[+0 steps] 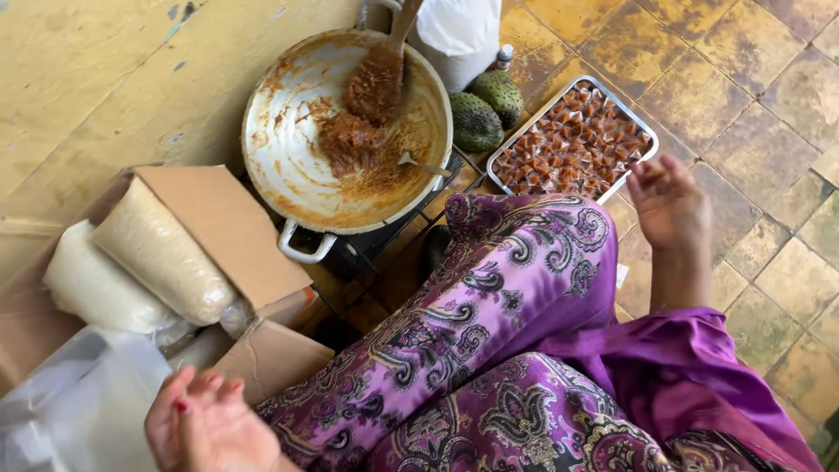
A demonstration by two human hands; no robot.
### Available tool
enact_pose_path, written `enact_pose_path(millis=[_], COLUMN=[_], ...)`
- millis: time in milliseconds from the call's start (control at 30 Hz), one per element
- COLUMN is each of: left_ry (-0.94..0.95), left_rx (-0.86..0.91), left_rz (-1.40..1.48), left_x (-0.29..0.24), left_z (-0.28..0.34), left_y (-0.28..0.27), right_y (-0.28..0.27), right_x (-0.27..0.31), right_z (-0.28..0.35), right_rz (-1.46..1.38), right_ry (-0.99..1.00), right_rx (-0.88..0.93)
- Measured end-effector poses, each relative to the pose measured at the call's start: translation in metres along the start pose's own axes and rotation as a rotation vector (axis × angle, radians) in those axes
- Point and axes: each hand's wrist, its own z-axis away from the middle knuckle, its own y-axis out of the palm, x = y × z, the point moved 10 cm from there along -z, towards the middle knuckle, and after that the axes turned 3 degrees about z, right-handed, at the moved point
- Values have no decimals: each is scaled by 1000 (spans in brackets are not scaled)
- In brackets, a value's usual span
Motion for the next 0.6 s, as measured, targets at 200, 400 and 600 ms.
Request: enact_pose_path(millis=[200,400,600], left_ry=[0,53,319], left_rx=[-238,-438,-447], left_rz=[-311,-253,-391], left_x=[36,-25,-101], left_z=[-12,2,-24], left_y=[-167,-171,-163], right_y=[-41,-119,136], right_x=[-41,-67,-156], right_z=[-64,-260,-245], right_rz=[1271,60,1293], right_ry=[439,264,-837], right_rx=[-105,-26,963])
